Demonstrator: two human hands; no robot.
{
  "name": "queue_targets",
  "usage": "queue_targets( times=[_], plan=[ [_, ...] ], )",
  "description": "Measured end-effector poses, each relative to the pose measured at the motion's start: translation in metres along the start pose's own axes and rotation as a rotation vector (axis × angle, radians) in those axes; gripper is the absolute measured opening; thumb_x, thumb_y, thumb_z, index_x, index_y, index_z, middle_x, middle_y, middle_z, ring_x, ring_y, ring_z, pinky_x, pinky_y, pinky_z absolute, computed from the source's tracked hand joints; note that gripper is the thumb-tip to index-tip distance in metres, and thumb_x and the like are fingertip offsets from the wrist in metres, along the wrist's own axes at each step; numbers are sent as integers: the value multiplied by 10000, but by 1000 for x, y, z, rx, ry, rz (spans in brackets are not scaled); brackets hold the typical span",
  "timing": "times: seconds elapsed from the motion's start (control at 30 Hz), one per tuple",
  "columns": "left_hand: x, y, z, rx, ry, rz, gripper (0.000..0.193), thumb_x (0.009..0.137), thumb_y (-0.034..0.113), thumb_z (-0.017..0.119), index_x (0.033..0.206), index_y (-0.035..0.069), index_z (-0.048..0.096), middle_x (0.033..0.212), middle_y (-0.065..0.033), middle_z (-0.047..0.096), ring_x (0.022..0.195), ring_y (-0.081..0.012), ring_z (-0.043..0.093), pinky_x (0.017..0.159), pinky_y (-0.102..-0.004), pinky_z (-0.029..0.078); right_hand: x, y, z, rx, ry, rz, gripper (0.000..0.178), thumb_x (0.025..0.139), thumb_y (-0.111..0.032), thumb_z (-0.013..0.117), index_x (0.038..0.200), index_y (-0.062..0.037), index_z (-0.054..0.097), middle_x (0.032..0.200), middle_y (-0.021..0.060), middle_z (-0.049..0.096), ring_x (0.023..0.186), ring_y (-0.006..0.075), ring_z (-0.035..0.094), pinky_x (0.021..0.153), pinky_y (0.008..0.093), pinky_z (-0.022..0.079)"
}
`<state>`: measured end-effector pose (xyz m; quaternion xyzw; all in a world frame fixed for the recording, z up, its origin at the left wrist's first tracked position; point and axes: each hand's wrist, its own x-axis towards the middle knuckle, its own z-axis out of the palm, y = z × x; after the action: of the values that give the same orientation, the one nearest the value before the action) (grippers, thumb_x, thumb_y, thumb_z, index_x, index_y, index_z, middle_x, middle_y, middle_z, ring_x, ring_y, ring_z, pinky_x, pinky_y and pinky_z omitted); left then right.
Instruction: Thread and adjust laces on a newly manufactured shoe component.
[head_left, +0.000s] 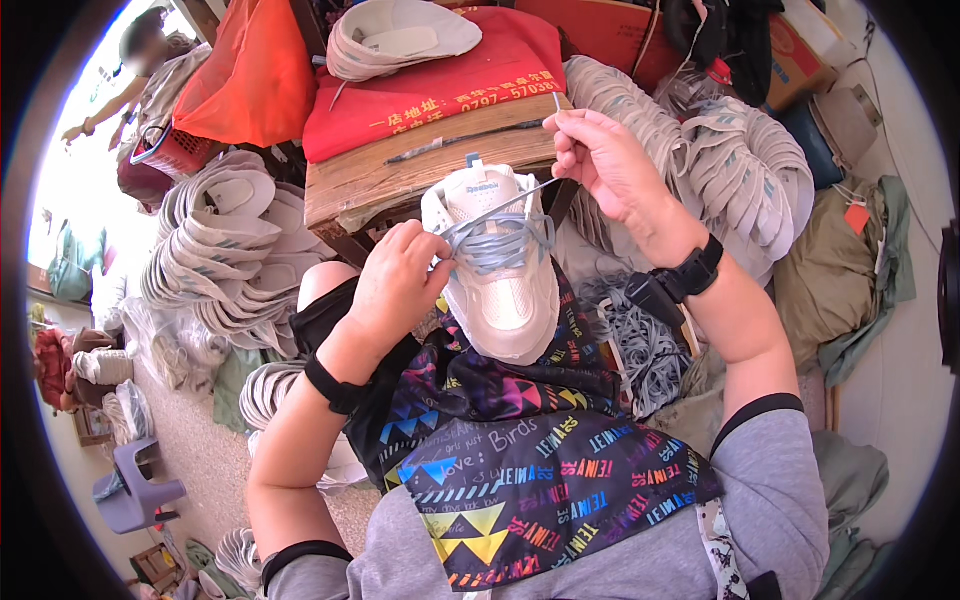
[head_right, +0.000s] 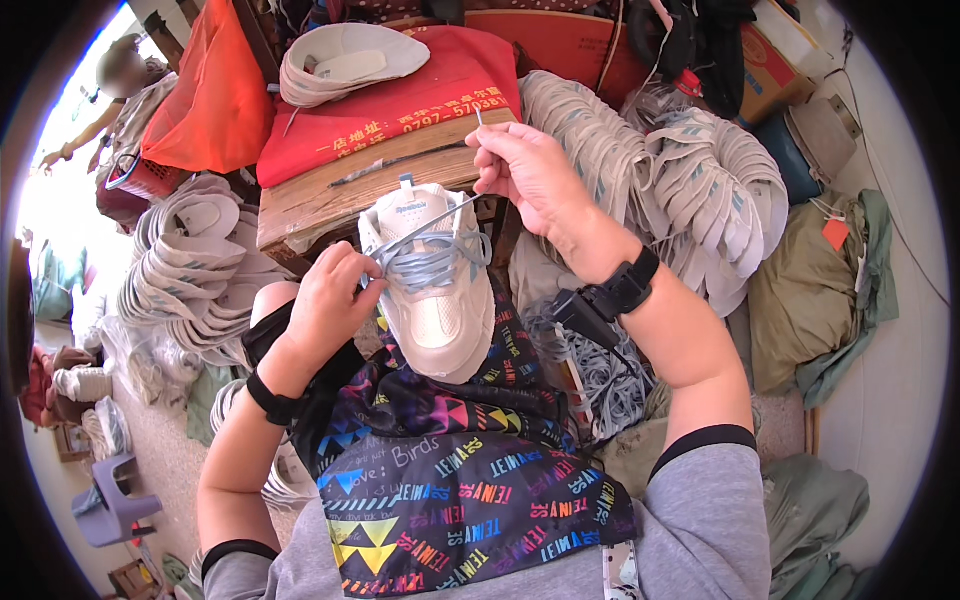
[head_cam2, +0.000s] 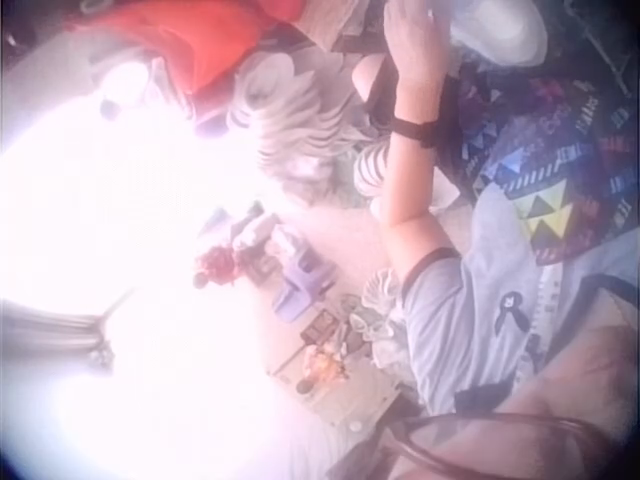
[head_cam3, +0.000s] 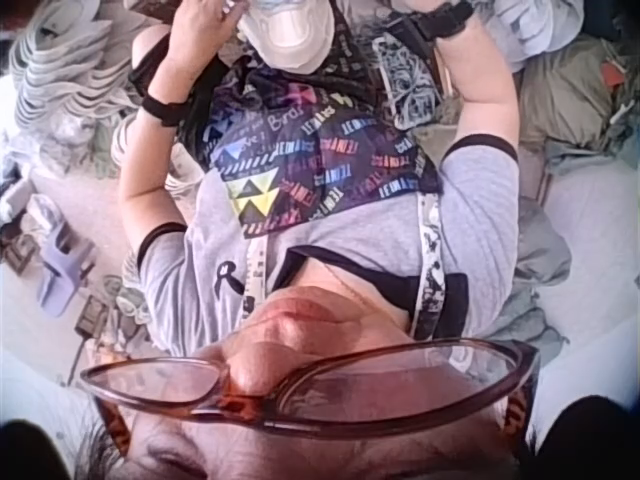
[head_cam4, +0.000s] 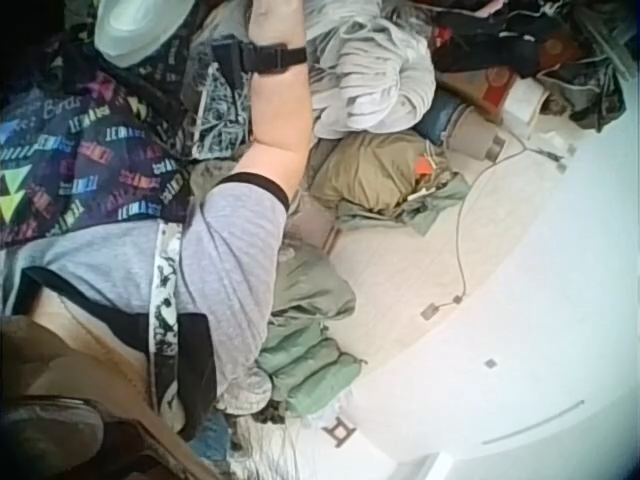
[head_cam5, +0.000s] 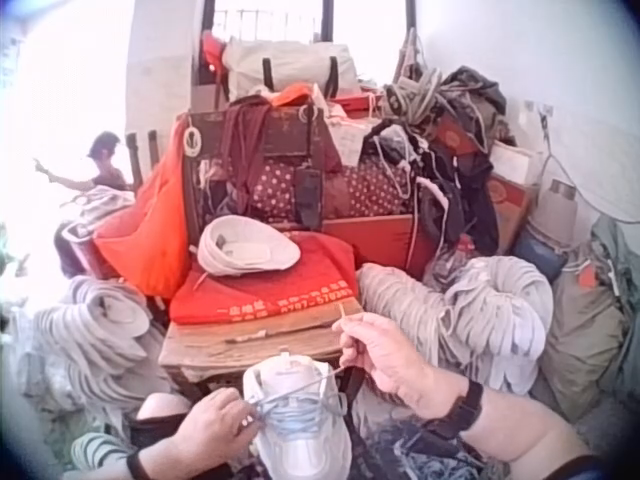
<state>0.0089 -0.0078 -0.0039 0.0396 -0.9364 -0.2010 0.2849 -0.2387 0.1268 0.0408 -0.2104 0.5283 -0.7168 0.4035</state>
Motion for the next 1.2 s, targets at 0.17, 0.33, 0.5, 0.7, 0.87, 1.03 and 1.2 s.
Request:
queue_targets(
  times=[0.17,0.33,0.5,0.7,0.87,1.03,1.2],
  plan=[
    [-3,-11,14,-164,219,-345,127,770,29,685,788,20,560,725,-93,521,657,-235,518,605,-338,434,10,-27,-32,120,92,-86,125,910,-132,626,917,-7,632,675,-8,535,493,70,448,478,230,400],
    [-10,-12,17,-559,208,-687,117,854,65,688,827,17,585,728,17,532,638,-77,438,569,-245,387,20,-60,-88,113,384,-412,89,870,-96,645,855,-11,623,648,-24,474,460,53,352,415,223,275],
    [-7,-22,-24,-1203,373,-878,267,987,170,494,1151,-13,599,666,81,410,535,-24,342,485,-179,281,7,-58,-96,14,450,-413,115,892,-113,632,912,-1,644,649,-35,470,466,40,352,417,209,270],
    [-29,-105,-105,-964,763,-805,400,943,72,451,1324,-43,493,638,81,333,520,-20,309,456,-184,253,-1,-67,-111,-107,482,-543,84,875,-101,648,907,-23,649,663,-35,486,479,27,364,406,195,262],
    [-67,-160,-179,-943,1061,-814,409,953,71,439,1348,-31,455,644,71,335,533,-29,313,445,-195,241,-6,-81,-109,-173,673,-721,38,864,-93,648,889,-65,656,645,-59,468,486,8,342,412,195,229],
    [-17,-84,-98,-655,578,-856,386,981,112,500,1355,24,462,787,0,612,586,-37,413,543,-194,362,-8,-2,-74,-649,252,-436,164,936,-176,604,960,-34,683,857,-4,666,819,86,584,774,265,472],
    [0,-24,-34,-908,237,-783,223,983,96,541,1192,20,522,1028,-115,705,770,-86,615,711,-221,480,-30,44,-23,-818,-117,-308,164,945,-153,596,906,-10,666,833,-3,624,789,70,557,729,256,468]
  ],
)
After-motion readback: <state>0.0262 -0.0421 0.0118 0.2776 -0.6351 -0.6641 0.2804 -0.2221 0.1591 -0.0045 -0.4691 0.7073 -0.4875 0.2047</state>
